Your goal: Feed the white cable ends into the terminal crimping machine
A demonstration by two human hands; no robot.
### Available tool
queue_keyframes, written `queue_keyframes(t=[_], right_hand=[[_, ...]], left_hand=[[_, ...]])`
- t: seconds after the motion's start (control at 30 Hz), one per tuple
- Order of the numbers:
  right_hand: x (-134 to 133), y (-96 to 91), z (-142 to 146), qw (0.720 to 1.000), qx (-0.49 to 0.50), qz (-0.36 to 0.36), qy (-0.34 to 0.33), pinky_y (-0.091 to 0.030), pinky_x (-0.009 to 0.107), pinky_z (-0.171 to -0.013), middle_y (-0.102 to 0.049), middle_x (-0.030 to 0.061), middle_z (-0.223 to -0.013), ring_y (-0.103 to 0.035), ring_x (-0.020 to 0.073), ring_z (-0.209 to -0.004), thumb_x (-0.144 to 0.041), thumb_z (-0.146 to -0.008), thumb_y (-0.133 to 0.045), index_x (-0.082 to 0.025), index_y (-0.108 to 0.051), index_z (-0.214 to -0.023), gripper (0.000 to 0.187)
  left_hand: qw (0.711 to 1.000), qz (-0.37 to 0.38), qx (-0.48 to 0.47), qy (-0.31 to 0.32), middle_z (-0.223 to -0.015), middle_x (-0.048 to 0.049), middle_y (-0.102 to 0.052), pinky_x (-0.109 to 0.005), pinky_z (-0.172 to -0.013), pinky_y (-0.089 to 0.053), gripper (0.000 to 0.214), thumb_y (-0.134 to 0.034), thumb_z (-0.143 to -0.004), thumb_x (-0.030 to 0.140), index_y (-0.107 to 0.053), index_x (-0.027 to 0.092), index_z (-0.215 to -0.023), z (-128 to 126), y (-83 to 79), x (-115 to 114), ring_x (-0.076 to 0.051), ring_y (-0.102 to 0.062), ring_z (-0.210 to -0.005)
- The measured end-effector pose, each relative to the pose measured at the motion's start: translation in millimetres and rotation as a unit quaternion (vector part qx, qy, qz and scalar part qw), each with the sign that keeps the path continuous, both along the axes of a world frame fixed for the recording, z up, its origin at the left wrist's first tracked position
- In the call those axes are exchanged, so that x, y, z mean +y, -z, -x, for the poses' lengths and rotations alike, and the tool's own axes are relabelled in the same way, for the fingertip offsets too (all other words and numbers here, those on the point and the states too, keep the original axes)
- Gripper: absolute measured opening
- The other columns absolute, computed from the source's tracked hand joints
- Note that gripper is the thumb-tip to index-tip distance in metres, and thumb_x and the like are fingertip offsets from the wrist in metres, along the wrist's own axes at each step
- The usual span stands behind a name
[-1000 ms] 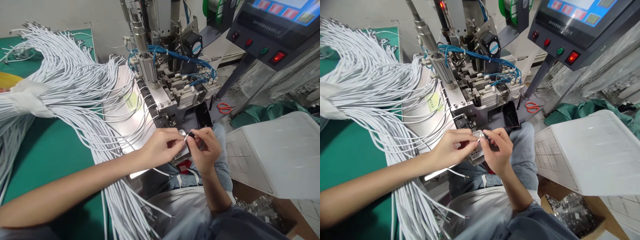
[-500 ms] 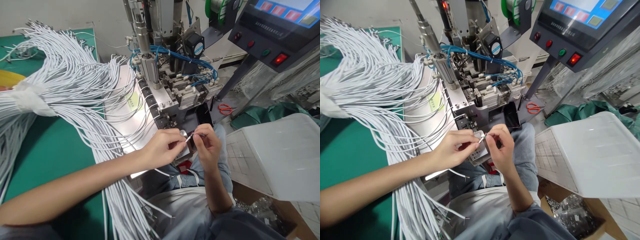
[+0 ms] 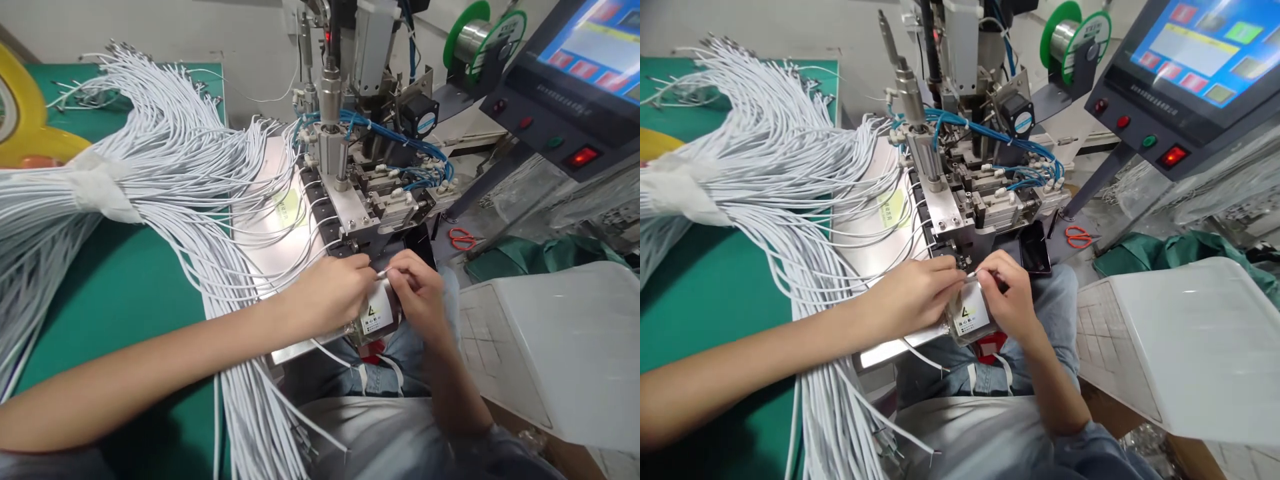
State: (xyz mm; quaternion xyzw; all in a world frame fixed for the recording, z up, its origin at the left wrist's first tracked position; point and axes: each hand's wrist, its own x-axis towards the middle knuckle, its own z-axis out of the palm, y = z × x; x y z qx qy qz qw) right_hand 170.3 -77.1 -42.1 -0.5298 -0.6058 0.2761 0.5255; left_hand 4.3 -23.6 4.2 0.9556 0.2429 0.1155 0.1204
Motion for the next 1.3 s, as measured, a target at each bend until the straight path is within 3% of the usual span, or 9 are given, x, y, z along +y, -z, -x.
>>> queue_keyframes(t=[0.1,0.23,0.37,0.53,0.83,0.93,1.13,1.3], right_hand=[[22.5,8.0,-2.4,0.999,0.007,0.037,-0.026,-0.035,0.023,-0.051,-0.055,0.0011,-0.073,-0.05,0.0117,-0.065,-0.019,-0.081,-0.051,-0.018,-0.058,-0.069,0.015],[41.8,21.9,-4.5,0.997,0.032,0.073,-0.018,-0.038,0.024,-0.054,-0.058,0.0009,-0.067,-0.053,0.0128,-0.064,-0.023,-0.075,-0.057,-0.017,-0.061,-0.064,0.013],[44.5,27.9,-5.5,0.988,0.084,0.128,-0.015,-0.039,0.025,-0.054,-0.057,-0.0005,-0.062,-0.05,0.0116,-0.058,-0.027,-0.07,-0.061,-0.017,-0.06,-0.061,0.013],[42.8,27.0,-5.7,0.969,0.132,0.206,-0.04,-0.03,0.021,-0.045,-0.049,-0.0031,-0.056,-0.041,0.0089,-0.05,-0.034,-0.07,-0.062,-0.017,-0.057,-0.064,0.019],[48.6,27.6,-8.1,0.936,0.178,0.293,-0.082,-0.022,0.019,-0.041,-0.041,-0.0063,-0.052,-0.032,0.0056,-0.045,-0.042,-0.066,-0.064,-0.016,-0.053,-0.068,0.028],[46.5,28.3,-5.1,0.928,0.204,0.302,-0.074,-0.019,0.019,-0.039,-0.037,-0.0076,-0.05,-0.028,0.005,-0.043,-0.044,-0.066,-0.064,-0.017,-0.051,-0.067,0.03],[44.8,25.9,-0.3,0.95,0.183,0.251,-0.032,-0.025,0.021,-0.04,-0.048,-0.0039,-0.057,-0.038,0.0071,-0.045,-0.044,-0.07,-0.061,-0.017,-0.056,-0.071,0.028],[47.5,24.1,-0.3,0.953,0.15,0.256,-0.065,-0.023,0.021,-0.041,-0.038,-0.0068,-0.051,-0.03,0.0065,-0.043,-0.043,-0.073,-0.058,-0.019,-0.047,-0.061,0.029]], left_hand=[[0.995,-0.052,0.082,-0.027,-0.075,-0.0041,-0.054,-0.022,-0.045,-0.034,0.016,-0.045,-0.079,0.008,-0.06,0.01,-0.078,0.0,2.6,8.3,-0.009,-0.047,-0.05],[0.992,-0.05,0.112,-0.042,-0.077,-0.0058,-0.055,-0.023,-0.049,-0.042,0.021,-0.041,-0.078,0.003,-0.061,0.01,-0.081,-1.9,10.9,15.7,-0.012,-0.054,-0.054],[0.994,-0.027,0.094,-0.039,-0.075,-0.0057,-0.056,-0.024,-0.054,-0.046,0.023,-0.041,-0.08,0.004,-0.063,0.01,-0.082,-1.6,14.4,19.2,-0.014,-0.057,-0.059],[0.994,-0.021,0.098,-0.033,-0.079,-0.0047,-0.057,-0.026,-0.053,-0.047,0.025,-0.044,-0.08,0.006,-0.063,0.012,-0.096,0.1,15.6,21.0,-0.015,-0.058,-0.059],[0.986,-0.043,0.157,-0.024,-0.086,-0.0062,-0.056,-0.027,-0.052,-0.046,0.032,-0.046,-0.08,0.005,-0.059,0.015,-0.108,0.8,9.9,21.8,-0.016,-0.061,-0.063],[0.984,-0.051,0.17,-0.019,-0.087,-0.0067,-0.056,-0.027,-0.051,-0.046,0.033,-0.046,-0.079,0.005,-0.059,0.014,-0.108,0.3,8.0,21.4,-0.018,-0.061,-0.064],[0.982,-0.065,0.176,-0.018,-0.087,-0.0068,-0.055,-0.027,-0.047,-0.043,0.032,-0.045,-0.08,0.007,-0.059,0.015,-0.108,0.2,9.2,22.0,-0.017,-0.061,-0.061],[0.982,-0.078,0.173,-0.014,-0.089,-0.0079,-0.056,-0.027,-0.047,-0.043,0.03,-0.046,-0.08,0.008,-0.06,0.014,-0.107,0.2,6.8,19.3,-0.018,-0.062,-0.063]])
